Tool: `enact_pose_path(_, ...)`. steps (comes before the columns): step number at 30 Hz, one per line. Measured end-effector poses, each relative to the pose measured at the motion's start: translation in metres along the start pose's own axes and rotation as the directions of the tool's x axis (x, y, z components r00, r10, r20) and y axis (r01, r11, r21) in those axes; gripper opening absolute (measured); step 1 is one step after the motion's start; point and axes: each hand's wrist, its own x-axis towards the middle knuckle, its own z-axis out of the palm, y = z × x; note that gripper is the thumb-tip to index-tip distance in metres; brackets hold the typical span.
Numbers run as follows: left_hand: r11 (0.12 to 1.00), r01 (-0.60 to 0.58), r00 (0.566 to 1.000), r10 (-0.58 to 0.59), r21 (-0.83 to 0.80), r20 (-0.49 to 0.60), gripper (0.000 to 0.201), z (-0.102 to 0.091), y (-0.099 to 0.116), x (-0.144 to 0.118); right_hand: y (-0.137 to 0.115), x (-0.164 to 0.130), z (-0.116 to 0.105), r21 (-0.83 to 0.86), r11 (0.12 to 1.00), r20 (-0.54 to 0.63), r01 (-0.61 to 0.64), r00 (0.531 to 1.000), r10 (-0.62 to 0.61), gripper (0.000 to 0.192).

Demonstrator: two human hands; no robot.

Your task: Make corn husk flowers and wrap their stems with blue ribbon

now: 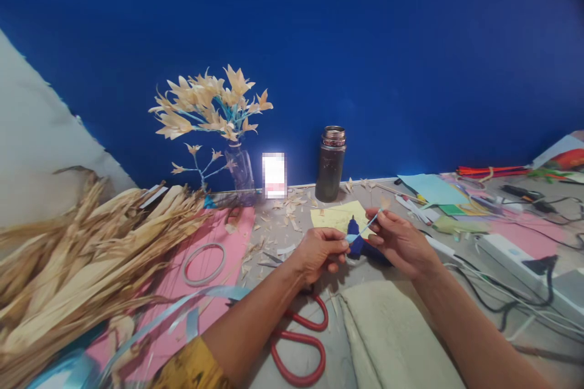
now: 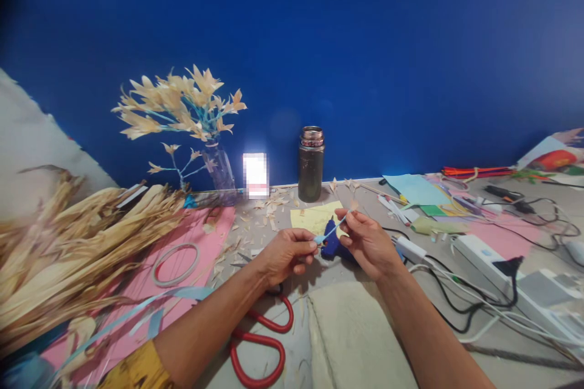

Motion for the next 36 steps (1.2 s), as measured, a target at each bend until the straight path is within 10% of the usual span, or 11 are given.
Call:
enact_pose_path(6, 0.99, -0.062, 0.981, 0.084, 0.126, -0.177, 0.024, -0.006, -0.003, 0.007, 0.0, 0.005, -0.01, -0.403, 0.913, 0.003, 0.068, 0.997, -0.073, 0.036)
enact_pose_path(12, 0.942, -0.119, 0.866, 0.252, 0.313, -0.431, 0.014, -0.034, 0.004, 0.022, -0.003, 0.012, -0.032, -0.993, 0.06, 0.093, 0.099, 0.991, -0.095, 0.027)
enact_pose_path(16, 0.932, -0.111, 0.858, 0.265, 0.345, -0.44, 0.014, -0.046, 0.007, 0.031, 0.0, 0.009, -0.032, -0.987, -0.111, 0.115, 0.12, 0.992, 0.051, 0.028)
enact_pose_path(26, 0.947, 0.009, 0.906, 0.128, 0.321, -0.404, 0.015, -0.052, 0.005, 0.039, 0.007, 0.011, -0.039, -0.968, -0.21, 0.132, 0.141, 0.99, 0.055, 0.03)
enact_pose_path(36, 0.955, 0.083, 0.908, 0.045, 0.283, -0.416, 0.007, -0.055, 0.004, 0.037, -0.02, 0.023, -0.068, -0.948, 0.307, 0.089, 0.083, 0.996, 0.005, 0.032)
